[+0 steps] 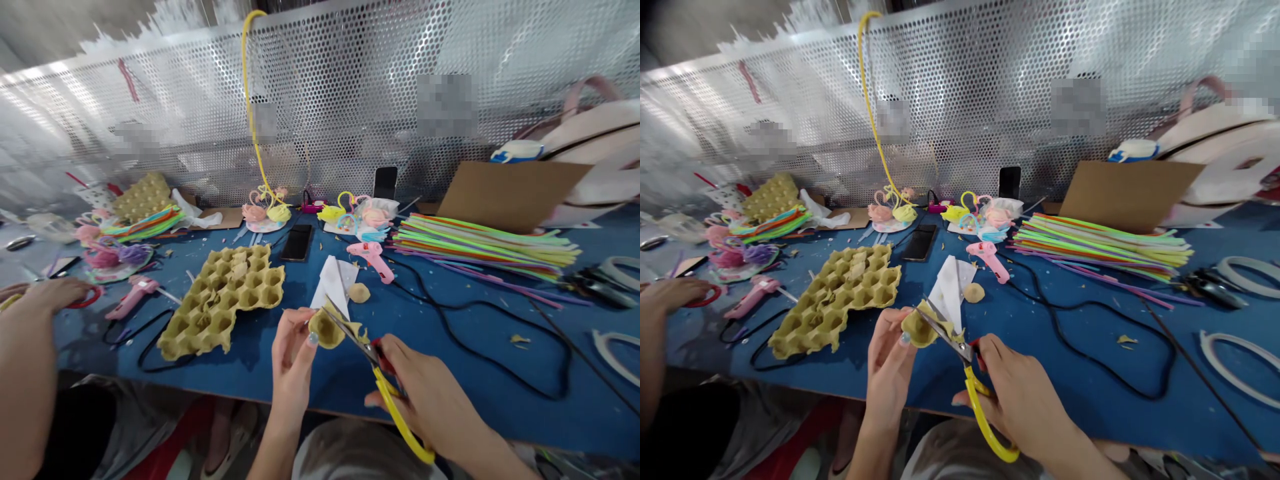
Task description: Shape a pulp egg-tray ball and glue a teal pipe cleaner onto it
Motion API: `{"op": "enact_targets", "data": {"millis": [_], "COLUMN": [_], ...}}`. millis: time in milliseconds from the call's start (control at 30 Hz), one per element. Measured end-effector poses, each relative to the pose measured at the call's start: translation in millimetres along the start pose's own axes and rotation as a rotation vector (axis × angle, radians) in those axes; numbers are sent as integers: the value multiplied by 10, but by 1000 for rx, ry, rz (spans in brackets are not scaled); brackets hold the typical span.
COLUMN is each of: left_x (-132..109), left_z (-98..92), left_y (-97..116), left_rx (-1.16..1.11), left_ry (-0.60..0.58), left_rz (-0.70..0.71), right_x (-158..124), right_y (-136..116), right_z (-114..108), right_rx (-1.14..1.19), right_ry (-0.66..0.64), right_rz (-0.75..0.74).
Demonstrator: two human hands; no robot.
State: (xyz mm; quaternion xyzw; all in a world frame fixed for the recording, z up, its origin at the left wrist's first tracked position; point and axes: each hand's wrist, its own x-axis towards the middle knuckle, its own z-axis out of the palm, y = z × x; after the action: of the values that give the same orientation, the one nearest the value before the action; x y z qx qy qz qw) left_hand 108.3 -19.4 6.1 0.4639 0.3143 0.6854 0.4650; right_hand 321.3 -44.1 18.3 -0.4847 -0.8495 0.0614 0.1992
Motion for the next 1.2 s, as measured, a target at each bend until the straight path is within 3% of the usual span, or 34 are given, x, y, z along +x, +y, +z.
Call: {"op": "enact_targets", "data": {"millis": [167,433,600,733,1000,1200], "left_x": [15,27,38,32,-3,-46], "left_z": [2,117,66,1,-1,93], "left_y": [5,63,20,-101,-139,-27], "left_rx": [31,-9,-5,32,145,159], "left_ry": [12,77,54,-17,183,71], "left_rz": [-42,-150,-169,-90,50,84], "right_x": [15,2,-10,-13,-15,22], "right_y": [-15,-5,27,51,56,84], "right_z": [14,111,141,144,101,110], "right_rx": [-15,-50,-88,-72,38,-94], "right_ry": [44,5,-9,-22,-64,93], "right_rz": [2,16,24,41,40,-103]}}
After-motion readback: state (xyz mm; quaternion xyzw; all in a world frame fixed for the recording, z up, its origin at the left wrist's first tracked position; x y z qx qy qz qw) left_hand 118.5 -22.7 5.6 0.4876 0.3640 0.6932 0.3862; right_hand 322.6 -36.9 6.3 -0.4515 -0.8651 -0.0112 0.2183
